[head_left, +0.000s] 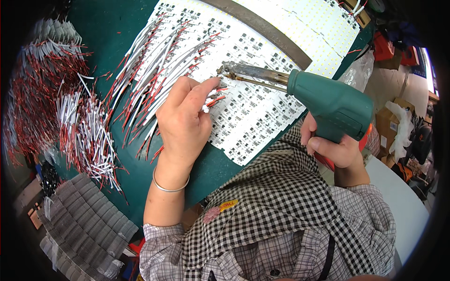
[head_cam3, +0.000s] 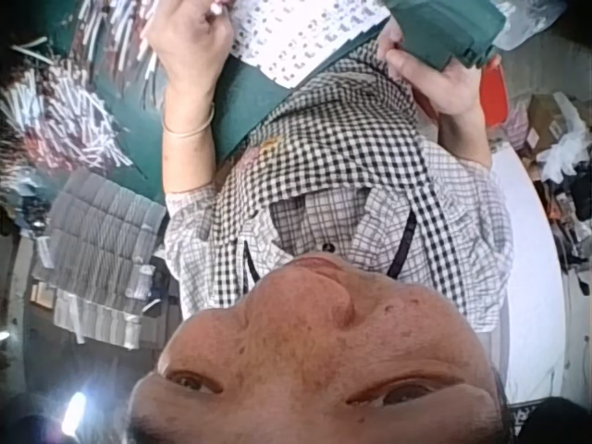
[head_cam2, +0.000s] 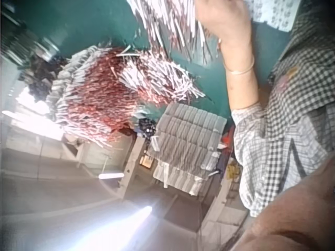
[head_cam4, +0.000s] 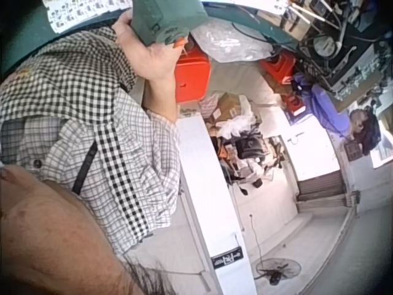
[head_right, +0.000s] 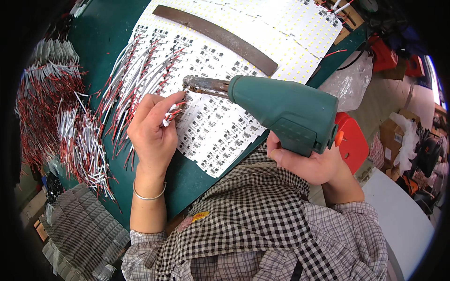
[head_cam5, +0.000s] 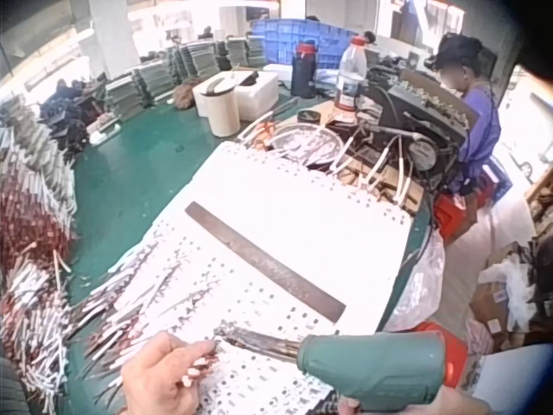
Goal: The person gathers a bundle of wires from a pile on the table and solders the wire ends one by one using a handheld soldering gun.
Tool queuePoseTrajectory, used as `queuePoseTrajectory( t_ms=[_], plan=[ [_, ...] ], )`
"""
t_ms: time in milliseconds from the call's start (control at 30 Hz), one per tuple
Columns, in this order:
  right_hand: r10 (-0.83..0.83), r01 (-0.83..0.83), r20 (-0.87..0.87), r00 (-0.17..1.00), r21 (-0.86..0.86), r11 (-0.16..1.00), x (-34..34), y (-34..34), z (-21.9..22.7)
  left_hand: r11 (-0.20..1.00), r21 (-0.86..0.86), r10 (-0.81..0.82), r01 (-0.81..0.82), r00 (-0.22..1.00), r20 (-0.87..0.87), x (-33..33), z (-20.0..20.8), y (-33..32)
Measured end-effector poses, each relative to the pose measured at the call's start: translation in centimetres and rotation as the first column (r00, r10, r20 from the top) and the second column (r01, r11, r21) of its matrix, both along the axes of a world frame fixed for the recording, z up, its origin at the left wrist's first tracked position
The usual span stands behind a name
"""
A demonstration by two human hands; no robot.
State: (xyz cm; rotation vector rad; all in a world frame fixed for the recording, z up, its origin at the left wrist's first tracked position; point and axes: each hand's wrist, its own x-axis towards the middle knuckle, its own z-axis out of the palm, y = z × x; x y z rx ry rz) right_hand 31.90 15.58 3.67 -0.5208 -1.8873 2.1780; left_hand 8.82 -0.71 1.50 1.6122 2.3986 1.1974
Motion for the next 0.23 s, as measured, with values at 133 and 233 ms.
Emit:
queuePoseTrajectory(
  t_ms=[133, 233],
  plan=[
    [-0.016, 0.016, -0.063, 0.998, -0.003, 1.0, -0.4, -0.2, 0.8, 1.0, 0.002, 0.001, -0.001, 1.0, -0.008, 0.0, -0.1, -0.1],
    [-0.164, 0.162, -0.016, 0.986, -0.093, 0.982, -0.3, -0.2, 1.2, 1.0, 0.002, -0.007, 0.007, 1.0, -0.005, -0.1, -0.1, 0.0]
  ],
)
